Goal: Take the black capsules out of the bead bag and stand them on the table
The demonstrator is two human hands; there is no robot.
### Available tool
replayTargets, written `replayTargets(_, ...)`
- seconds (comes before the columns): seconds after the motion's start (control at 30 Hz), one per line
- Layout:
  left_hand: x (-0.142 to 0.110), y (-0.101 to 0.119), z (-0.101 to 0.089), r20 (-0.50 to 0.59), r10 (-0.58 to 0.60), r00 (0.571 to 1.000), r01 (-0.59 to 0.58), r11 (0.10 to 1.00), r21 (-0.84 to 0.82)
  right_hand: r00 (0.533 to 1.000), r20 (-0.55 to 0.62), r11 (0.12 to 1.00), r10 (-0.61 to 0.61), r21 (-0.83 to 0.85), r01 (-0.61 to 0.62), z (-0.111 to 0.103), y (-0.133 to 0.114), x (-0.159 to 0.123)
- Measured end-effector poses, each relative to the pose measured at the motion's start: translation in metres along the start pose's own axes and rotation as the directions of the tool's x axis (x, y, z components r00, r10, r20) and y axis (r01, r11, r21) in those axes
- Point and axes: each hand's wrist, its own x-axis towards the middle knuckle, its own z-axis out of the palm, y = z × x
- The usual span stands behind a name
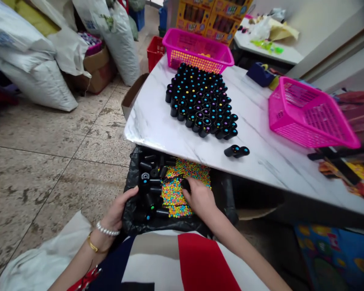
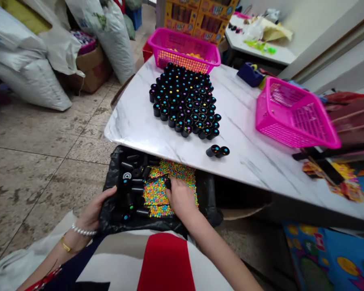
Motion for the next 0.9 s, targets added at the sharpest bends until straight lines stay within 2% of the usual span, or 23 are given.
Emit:
replayTargets(0.07,0.0,-0.001,-0.002,0.01,-0.007,1.0,0.008,1.0,-0.015,0.994,0.102,0.994,0.036,0.1,-0.047,0.003,0.004,0.0)
replayTargets(0.13,0.0,-0.003,-0.005,0.011,-0.008,1.0,0.009,0.999,-0.041,0.978,0.193,0.973,0.073,0.203,-0.113,-0.004,0.011,-0.005)
replayTargets(0.2,0.0,-0.005,-0.009,0.011,-0.002,1.0,0.003,0.998,-0.066,0.961,0.277,0.958,0.023,0.27,-0.101,-0.014,0.019,-0.01)
replayTargets(0.27,0.001,-0.006,-0.011,0.008,-0.001,1.0,0.002,0.997,-0.076,0.948,0.296,0.955,-0.117,0.297,0.025,-0.023,0.028,-0.013)
replayTargets(0.33,0.001,-0.006,-0.012,0.003,-0.01,1.0,0.011,0.997,-0.071,0.926,0.258,0.949,-0.276,0.226,0.221,-0.029,0.037,-0.012)
replayTargets(0.37,0.001,-0.006,-0.011,0.0,-0.016,1.0,0.016,0.998,-0.065,0.904,0.24,0.934,-0.354,0.149,0.326,-0.031,0.042,-0.01)
replayTargets(0.43,0.001,-0.004,-0.01,-0.004,-0.023,1.0,0.023,0.998,-0.055,0.832,0.257,0.86,-0.491,-0.005,0.51,-0.03,0.048,-0.005)
replayTargets(0.5,0.001,-0.003,-0.008,-0.003,-0.016,1.0,0.016,0.999,-0.052,0.766,0.296,0.784,-0.571,-0.083,0.616,-0.025,0.049,0.0)
replayTargets(0.53,0.001,-0.003,-0.007,0.001,-0.009,1.0,0.009,0.999,-0.053,0.75,0.305,0.763,-0.587,-0.102,0.639,-0.021,0.047,0.002)
replayTargets(0.63,0.002,-0.003,-0.006,0.011,0.006,1.0,-0.006,0.998,-0.062,0.742,0.305,0.745,-0.597,-0.134,0.654,-0.009,0.031,0.006)
replayTargets(0.73,0.002,-0.004,-0.005,0.017,0.005,1.0,-0.004,0.998,-0.063,0.736,0.315,0.756,-0.6,-0.079,0.65,0.0,0.013,0.009)
replayTargets(0.8,0.001,-0.005,-0.005,0.015,0.012,1.0,-0.011,0.998,-0.066,0.763,0.303,0.807,-0.572,0.04,0.589,0.0,0.008,0.01)
replayTargets(0.9,0.001,-0.005,-0.008,0.003,0.026,1.0,-0.026,0.997,-0.078,0.844,0.269,0.869,-0.463,0.324,0.373,-0.009,0.013,0.011)
